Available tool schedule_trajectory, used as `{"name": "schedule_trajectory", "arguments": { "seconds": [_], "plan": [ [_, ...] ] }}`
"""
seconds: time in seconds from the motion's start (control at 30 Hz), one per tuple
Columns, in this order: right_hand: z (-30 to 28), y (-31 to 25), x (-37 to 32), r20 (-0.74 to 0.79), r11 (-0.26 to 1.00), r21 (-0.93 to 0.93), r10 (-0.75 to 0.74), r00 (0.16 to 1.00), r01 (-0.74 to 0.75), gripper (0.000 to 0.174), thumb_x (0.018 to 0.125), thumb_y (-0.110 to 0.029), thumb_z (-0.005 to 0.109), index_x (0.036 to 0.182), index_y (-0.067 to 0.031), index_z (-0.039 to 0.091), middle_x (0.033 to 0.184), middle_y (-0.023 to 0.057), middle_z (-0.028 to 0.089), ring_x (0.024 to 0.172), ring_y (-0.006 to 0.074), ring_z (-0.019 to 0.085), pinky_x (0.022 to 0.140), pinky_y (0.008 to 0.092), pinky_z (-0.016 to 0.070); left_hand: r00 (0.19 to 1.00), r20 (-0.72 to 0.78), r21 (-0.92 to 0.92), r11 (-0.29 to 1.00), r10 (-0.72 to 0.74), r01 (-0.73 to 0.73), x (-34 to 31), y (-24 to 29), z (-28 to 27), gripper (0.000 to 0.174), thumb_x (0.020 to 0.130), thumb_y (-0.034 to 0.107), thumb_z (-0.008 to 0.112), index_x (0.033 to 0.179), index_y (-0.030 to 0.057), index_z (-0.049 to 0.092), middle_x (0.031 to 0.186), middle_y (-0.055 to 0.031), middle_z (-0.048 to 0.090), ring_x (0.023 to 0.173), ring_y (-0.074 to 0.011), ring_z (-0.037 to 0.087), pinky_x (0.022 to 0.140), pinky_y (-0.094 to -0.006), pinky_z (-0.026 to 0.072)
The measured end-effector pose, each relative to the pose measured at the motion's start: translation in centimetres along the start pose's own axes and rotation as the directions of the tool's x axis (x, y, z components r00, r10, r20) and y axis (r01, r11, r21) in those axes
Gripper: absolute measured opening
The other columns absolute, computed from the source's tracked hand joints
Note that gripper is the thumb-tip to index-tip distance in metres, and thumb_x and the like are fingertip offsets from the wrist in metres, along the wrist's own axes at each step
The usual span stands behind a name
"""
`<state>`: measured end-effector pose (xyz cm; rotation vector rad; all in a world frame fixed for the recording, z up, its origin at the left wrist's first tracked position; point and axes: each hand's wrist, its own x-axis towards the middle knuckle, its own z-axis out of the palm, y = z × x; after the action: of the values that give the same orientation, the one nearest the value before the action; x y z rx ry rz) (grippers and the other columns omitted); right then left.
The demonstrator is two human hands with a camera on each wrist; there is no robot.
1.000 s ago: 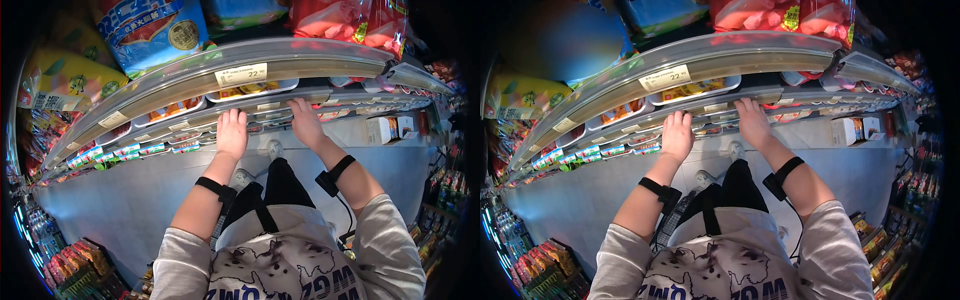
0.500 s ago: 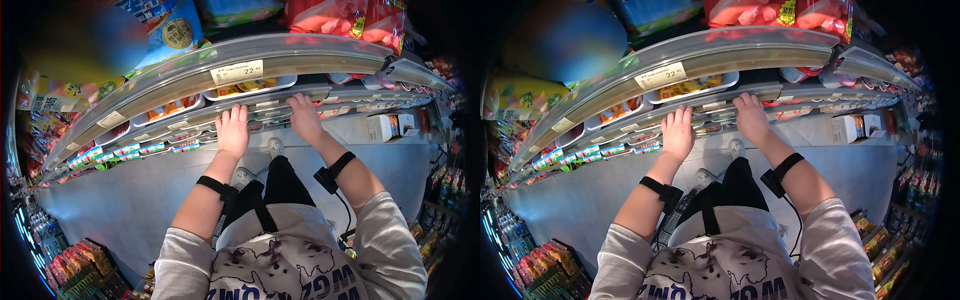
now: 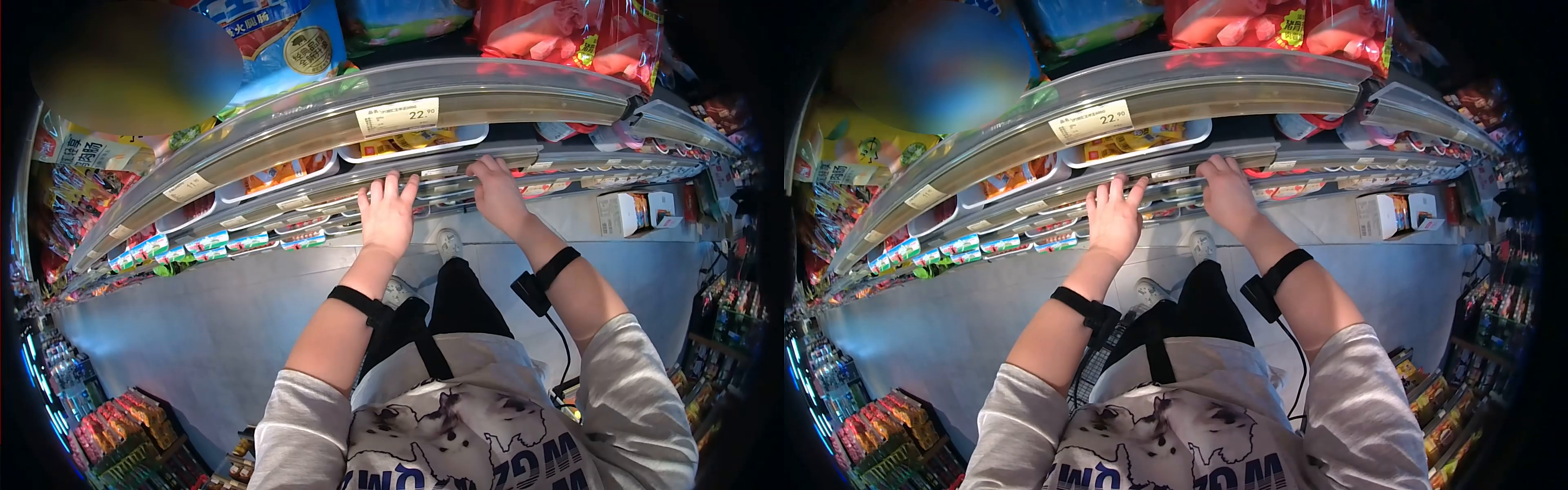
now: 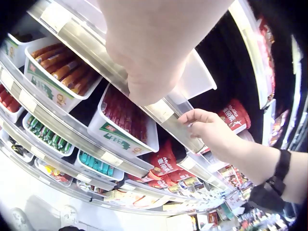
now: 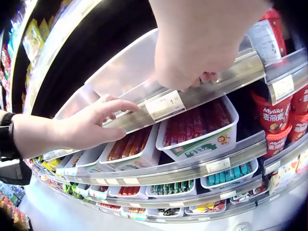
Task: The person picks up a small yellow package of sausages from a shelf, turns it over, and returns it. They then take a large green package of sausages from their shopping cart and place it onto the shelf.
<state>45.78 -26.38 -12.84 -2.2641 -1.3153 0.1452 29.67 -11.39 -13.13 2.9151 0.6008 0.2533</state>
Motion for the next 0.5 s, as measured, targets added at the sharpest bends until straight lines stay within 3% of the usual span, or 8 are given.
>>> {"name": "schedule_trajectory", "arguments": {
  "seconds": [0.07, 0.13, 0.4, 0.5],
  "plan": [
    [0.3, 0.0, 0.0, -0.022, 0.999, 0.01, 0.043, 0.999, -0.042, 0.03, 0.068, 0.008, 0.052, 0.096, -0.0024, 0.056, 0.099, 0.014, 0.052, 0.098, 0.0351, 0.049, 0.087, 0.0428, 0.0421, 1.0, 0.011, -0.016, 1.0, -0.009, 0.009, 0.1, 0.1, -0.3, 0.06, 0.069, 0.008, 0.066, 0.125, 0.0215, 0.05, 0.123, -0.0085, 0.044, 0.109, -0.0292, 0.045, 0.095, -0.0484, 0.0351],
    [0.9, 0.1, 0.1, -0.05, 0.995, 0.036, 0.09, 0.995, -0.088, 0.031, 0.069, 0.006, 0.053, 0.098, -0.0029, 0.058, 0.1, 0.0138, 0.052, 0.099, 0.0348, 0.049, 0.089, 0.0423, 0.0419, 0.987, 0.149, -0.062, 0.995, -0.065, 0.075, 0.3, 0.5, -0.9, 0.053, 0.076, 0.011, 0.062, 0.127, 0.0188, 0.05, 0.128, -0.0072, 0.045, 0.116, -0.0276, 0.043, 0.102, -0.0501, 0.0292],
    [3.1, -0.4, 0.5, -0.101, 0.973, 0.142, 0.196, 0.975, -0.181, 0.03, 0.071, 0.002, 0.053, 0.097, -0.0041, 0.065, 0.103, 0.0132, 0.053, 0.099, 0.0346, 0.049, 0.089, 0.0413, 0.0426, 0.989, 0.129, -0.086, 0.993, -0.072, 0.084, -0.4, 0.9, 0.1, 0.047, 0.082, 0.01, 0.053, 0.128, 0.0156, 0.048, 0.128, -0.0069, 0.048, 0.114, -0.0277, 0.045, 0.101, -0.0489, 0.0302],
    [3.6, -1.7, 0.8, -0.027, 0.961, 0.163, 0.231, 0.973, -0.224, 0.033, 0.072, 0.003, 0.05, 0.1, -0.0044, 0.065, 0.106, 0.0129, 0.053, 0.102, 0.0336, 0.049, 0.092, 0.0401, 0.0407, 0.99, 0.127, -0.075, 0.994, -0.069, 0.079, -0.7, 0.9, 0.3, 0.045, 0.084, 0.01, 0.049, 0.129, 0.0155, 0.047, 0.128, -0.0069, 0.048, 0.113, -0.0275, 0.045, 0.101, -0.0488, 0.0305]
  ]
}}
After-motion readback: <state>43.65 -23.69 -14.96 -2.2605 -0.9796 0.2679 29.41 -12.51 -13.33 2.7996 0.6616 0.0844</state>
